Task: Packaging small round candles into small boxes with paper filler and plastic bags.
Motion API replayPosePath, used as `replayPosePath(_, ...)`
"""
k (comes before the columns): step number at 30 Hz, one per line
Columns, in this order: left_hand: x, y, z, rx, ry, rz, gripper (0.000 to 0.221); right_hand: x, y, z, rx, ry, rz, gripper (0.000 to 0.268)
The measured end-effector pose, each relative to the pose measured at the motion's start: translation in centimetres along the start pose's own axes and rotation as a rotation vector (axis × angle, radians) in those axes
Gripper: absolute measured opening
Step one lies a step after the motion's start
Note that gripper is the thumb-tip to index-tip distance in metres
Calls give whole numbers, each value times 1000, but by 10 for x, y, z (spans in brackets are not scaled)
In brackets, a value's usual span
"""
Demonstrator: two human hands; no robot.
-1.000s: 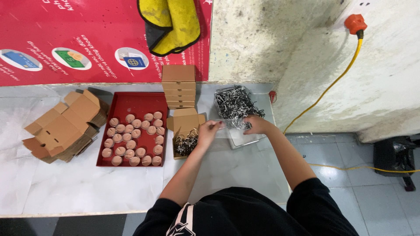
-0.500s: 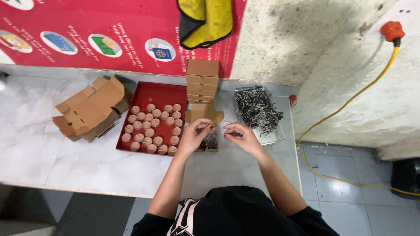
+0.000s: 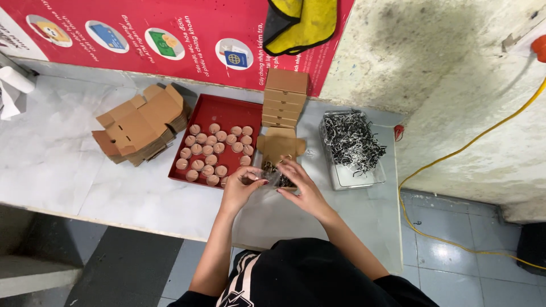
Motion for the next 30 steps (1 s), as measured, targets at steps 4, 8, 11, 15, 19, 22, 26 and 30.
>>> replayPosePath(4,-15,-4,30,28,84,-33,29,6,20,6,-136,-218,-56,52)
replayPosePath(8,-36,-7,53,-41,66,-16,27,9,46,0,-207,-169,-71,37)
replayPosePath(11,-52,-4,66,-32,41,-11,25,15,66,-5,-181,-129,-85,36)
replayPosePath(15,-70,-3,69,7,62,-27,24,29,80,-13,-106,-92,-45,38)
replayPosePath(19,-84,-3,56,-20,42,-40,24,45,78,-6,-130,-89,-7,37)
replayPosePath(22,-94,1,45,-24,-3,-61,23,58,73,4,-178,-45,6,37)
replayPosePath(26,-105,4,29,-59,-33,-67,25,68,78,1,-210,5,48,27)
replayPosePath(30,-111,1,41,46,58,-94,42,85,89,16,100,198,-181,13)
Point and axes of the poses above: each hand's wrist, its own y-axis towards the middle knuckle, its own x-axis out of the palm, z = x × y, the point moved 5 cm from there along y, towards the middle knuckle, and after that the axes turned 11 degrees about -x, right-handed, at the moved point
